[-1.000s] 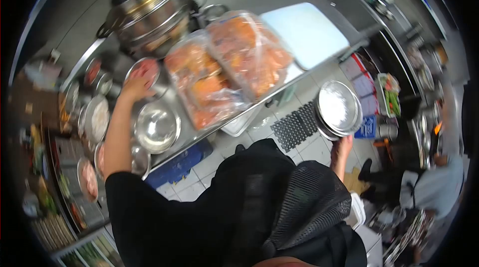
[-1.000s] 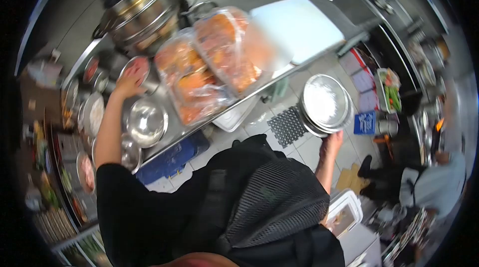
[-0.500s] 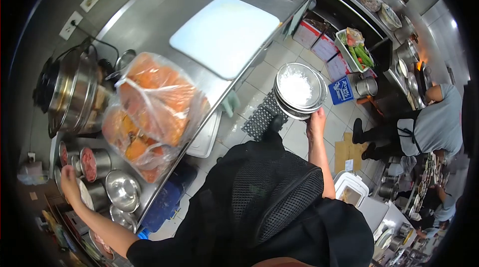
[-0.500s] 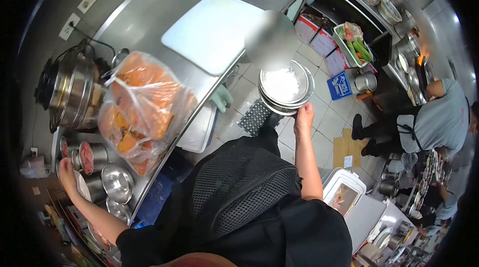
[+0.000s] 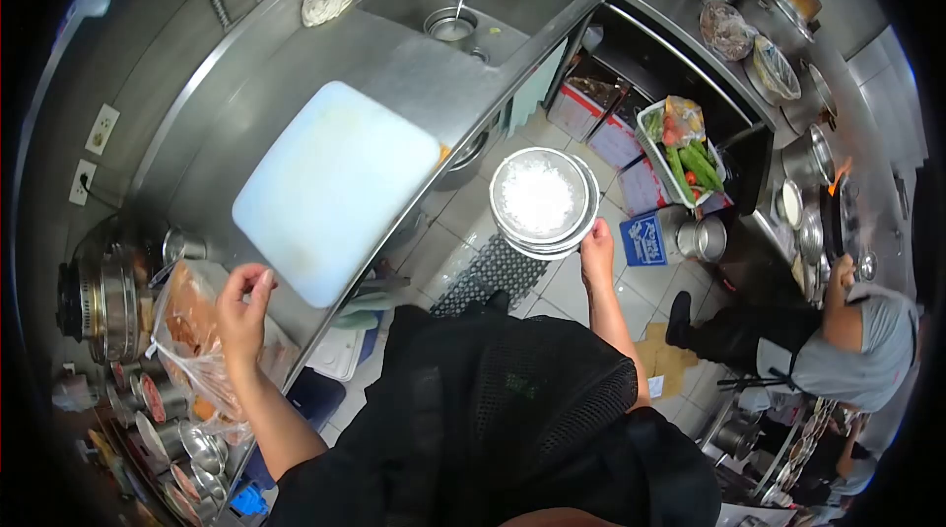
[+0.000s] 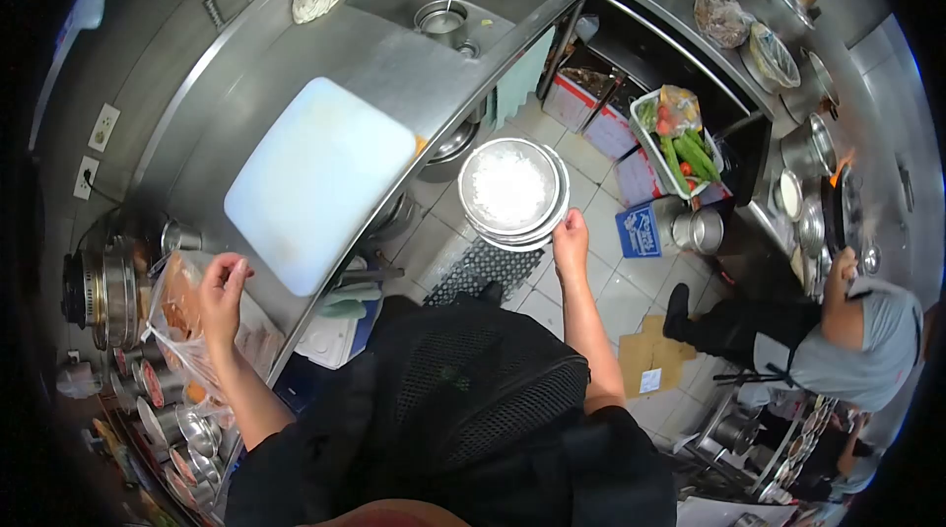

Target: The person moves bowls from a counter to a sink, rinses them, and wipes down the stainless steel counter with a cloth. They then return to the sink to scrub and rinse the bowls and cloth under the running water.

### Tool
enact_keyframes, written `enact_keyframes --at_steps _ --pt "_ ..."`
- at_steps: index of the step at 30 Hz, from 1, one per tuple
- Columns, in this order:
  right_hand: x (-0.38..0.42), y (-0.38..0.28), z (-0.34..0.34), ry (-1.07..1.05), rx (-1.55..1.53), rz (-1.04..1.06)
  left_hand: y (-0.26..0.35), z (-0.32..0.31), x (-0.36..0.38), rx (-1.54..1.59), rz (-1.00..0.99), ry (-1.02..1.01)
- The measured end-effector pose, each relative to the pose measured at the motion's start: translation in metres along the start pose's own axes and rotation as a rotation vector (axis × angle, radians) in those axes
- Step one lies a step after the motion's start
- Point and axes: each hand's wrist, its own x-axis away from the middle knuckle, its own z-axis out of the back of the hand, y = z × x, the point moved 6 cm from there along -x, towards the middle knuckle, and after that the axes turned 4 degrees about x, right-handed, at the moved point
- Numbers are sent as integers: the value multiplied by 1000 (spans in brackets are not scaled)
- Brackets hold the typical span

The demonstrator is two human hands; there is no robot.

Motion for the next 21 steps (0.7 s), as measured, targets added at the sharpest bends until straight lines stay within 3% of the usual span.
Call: enact_keyframes --at_steps 11,13,15,21 --pt "-225 -65 -15 -53 -31 37 -8 -104 -167 57 33 81" --pt "-275 -68 -17 -35 -7 123 -11 -131 -223 40 -10 54" --pt "-298 -112 -29 -31 35 96 -8 -161 -296 44 -53 26" --pt "-413 -120 -37 -112 -29 111 16 -289 -513 -100 -202 -91"
